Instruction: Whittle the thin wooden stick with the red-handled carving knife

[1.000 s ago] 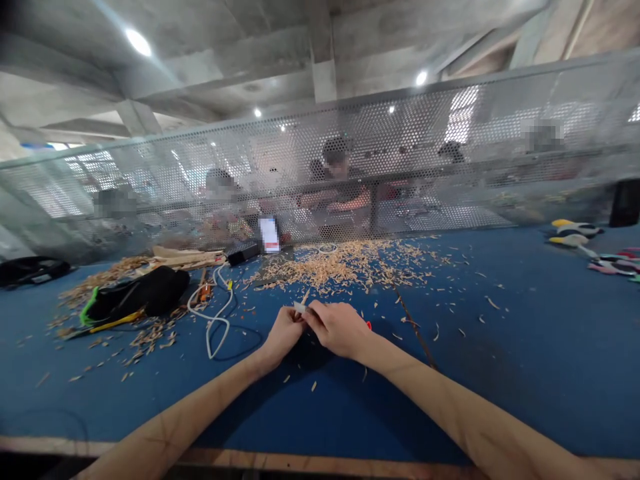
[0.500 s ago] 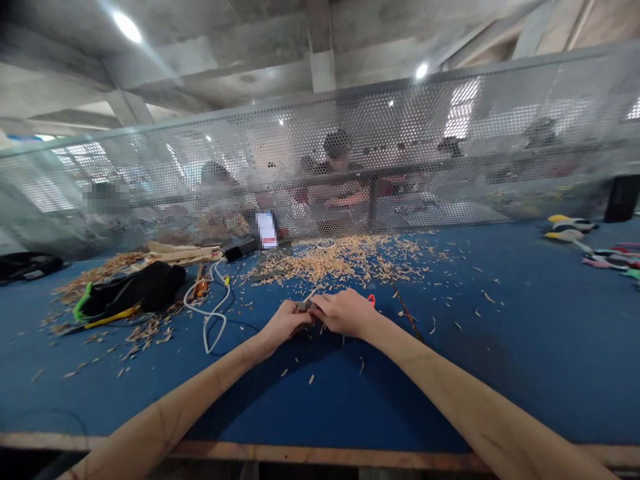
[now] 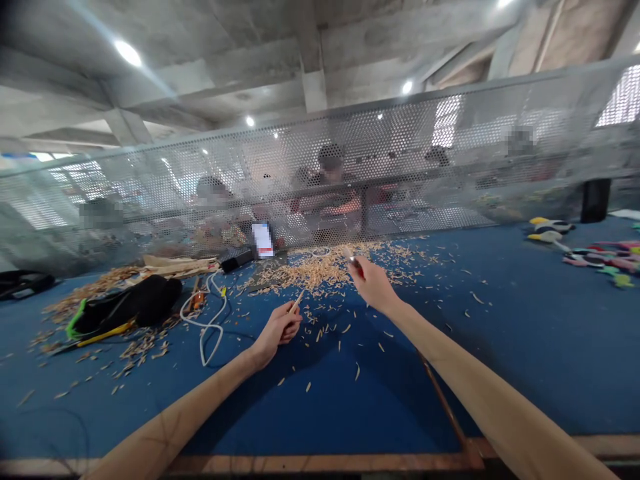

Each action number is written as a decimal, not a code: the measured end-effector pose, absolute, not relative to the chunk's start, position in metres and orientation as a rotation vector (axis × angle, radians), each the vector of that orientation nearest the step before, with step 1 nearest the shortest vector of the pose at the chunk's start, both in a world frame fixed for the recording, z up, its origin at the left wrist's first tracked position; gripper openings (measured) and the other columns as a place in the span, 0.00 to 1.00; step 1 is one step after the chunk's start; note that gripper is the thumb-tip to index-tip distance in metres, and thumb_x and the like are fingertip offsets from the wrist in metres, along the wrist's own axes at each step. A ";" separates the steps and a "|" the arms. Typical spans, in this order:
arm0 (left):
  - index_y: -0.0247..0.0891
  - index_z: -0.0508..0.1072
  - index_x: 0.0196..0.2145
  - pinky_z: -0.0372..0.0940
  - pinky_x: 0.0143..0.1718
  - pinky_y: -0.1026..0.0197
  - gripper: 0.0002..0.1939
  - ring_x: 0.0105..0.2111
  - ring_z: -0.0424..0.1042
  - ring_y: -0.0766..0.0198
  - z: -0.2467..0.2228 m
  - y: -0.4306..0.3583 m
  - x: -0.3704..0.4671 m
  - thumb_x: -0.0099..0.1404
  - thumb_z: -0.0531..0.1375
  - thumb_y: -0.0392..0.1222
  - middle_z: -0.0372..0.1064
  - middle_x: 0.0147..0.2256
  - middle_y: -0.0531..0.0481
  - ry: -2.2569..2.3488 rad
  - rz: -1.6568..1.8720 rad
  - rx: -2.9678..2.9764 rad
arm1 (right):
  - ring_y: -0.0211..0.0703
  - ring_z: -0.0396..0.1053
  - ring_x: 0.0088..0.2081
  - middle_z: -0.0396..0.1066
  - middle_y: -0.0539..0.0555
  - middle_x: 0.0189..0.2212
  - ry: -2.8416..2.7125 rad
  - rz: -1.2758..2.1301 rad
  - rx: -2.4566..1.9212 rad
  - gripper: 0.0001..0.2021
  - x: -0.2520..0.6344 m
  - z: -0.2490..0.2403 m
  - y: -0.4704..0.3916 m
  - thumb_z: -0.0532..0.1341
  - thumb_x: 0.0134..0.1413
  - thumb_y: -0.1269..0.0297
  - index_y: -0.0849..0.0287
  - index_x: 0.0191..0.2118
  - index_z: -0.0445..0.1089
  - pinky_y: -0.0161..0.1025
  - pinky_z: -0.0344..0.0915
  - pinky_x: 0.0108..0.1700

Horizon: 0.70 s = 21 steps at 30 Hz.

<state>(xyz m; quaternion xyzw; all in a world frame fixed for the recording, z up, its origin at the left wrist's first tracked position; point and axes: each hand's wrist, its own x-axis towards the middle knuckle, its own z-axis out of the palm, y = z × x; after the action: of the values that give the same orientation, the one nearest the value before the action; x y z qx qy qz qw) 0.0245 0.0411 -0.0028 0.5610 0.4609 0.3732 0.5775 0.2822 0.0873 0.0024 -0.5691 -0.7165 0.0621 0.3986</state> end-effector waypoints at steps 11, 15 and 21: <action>0.42 0.51 0.14 0.38 0.20 0.65 0.23 0.18 0.41 0.75 -0.015 0.044 0.022 0.48 0.64 0.49 0.42 0.14 0.62 1.269 0.909 1.544 | 0.44 0.75 0.36 0.79 0.56 0.36 -2.327 0.207 -1.161 0.17 0.222 -0.005 0.040 0.48 0.73 0.56 0.57 0.49 0.71 0.37 0.60 0.37; 0.39 0.59 0.15 0.44 0.23 0.66 0.16 0.21 0.46 0.73 -0.016 0.045 0.025 0.47 0.61 0.48 0.49 0.16 0.59 1.136 0.921 1.620 | 0.46 0.75 0.36 0.79 0.56 0.37 -2.467 0.125 -1.176 0.17 0.204 -0.006 0.027 0.47 0.74 0.56 0.57 0.49 0.70 0.37 0.57 0.35; 0.39 0.61 0.16 0.46 0.24 0.64 0.13 0.21 0.47 0.71 -0.017 0.048 0.023 0.48 0.60 0.46 0.50 0.16 0.59 1.117 0.877 1.633 | 0.45 0.75 0.34 0.79 0.56 0.36 -2.536 0.013 -1.221 0.16 0.209 -0.006 0.033 0.47 0.74 0.55 0.56 0.47 0.70 0.37 0.53 0.32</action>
<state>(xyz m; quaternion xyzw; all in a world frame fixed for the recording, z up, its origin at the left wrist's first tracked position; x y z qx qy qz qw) 0.0233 0.0479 -0.0172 0.6664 0.4556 0.3576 0.4695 0.2088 0.0329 -0.0057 -0.4280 -0.8889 0.0047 0.1630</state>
